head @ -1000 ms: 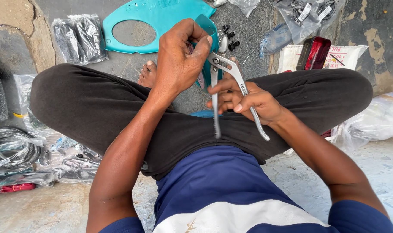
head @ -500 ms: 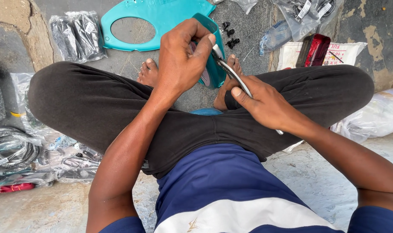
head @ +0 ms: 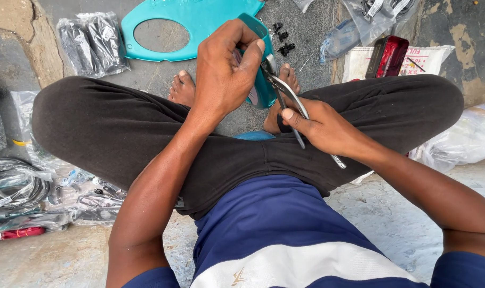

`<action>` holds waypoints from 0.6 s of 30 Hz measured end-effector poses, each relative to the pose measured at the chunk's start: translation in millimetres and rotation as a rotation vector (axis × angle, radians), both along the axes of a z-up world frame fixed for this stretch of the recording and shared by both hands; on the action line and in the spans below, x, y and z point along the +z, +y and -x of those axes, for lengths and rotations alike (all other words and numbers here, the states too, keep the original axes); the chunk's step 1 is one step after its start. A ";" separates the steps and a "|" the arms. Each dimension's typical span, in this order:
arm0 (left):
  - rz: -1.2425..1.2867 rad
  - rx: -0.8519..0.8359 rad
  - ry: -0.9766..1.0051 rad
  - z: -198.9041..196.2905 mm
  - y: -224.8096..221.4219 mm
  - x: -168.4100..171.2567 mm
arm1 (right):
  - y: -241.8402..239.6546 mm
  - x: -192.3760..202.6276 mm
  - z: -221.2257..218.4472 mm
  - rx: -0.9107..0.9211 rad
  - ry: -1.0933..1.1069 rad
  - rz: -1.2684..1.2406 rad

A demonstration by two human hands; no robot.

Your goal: Assembling a teal plastic bicycle chainguard using screws and tools.

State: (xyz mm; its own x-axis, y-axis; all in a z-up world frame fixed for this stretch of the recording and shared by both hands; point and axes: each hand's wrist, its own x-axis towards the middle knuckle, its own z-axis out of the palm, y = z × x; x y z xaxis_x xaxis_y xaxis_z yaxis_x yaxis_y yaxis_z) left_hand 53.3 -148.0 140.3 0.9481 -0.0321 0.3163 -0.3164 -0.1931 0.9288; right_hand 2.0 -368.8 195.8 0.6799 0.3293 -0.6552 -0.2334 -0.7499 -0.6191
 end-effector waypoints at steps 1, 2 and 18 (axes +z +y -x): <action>-0.002 0.003 0.000 -0.6 -0.2 -1.1 | -1.2 -1.3 -0.4 0.003 0.000 -0.002; -0.008 0.005 -0.013 -1.2 -0.4 -2.2 | -2.5 -2.5 -0.8 -0.015 0.012 -0.056; -0.011 0.026 -0.025 -3.5 -2.3 -5.0 | -6.5 16.2 -4.5 -0.042 0.111 -0.266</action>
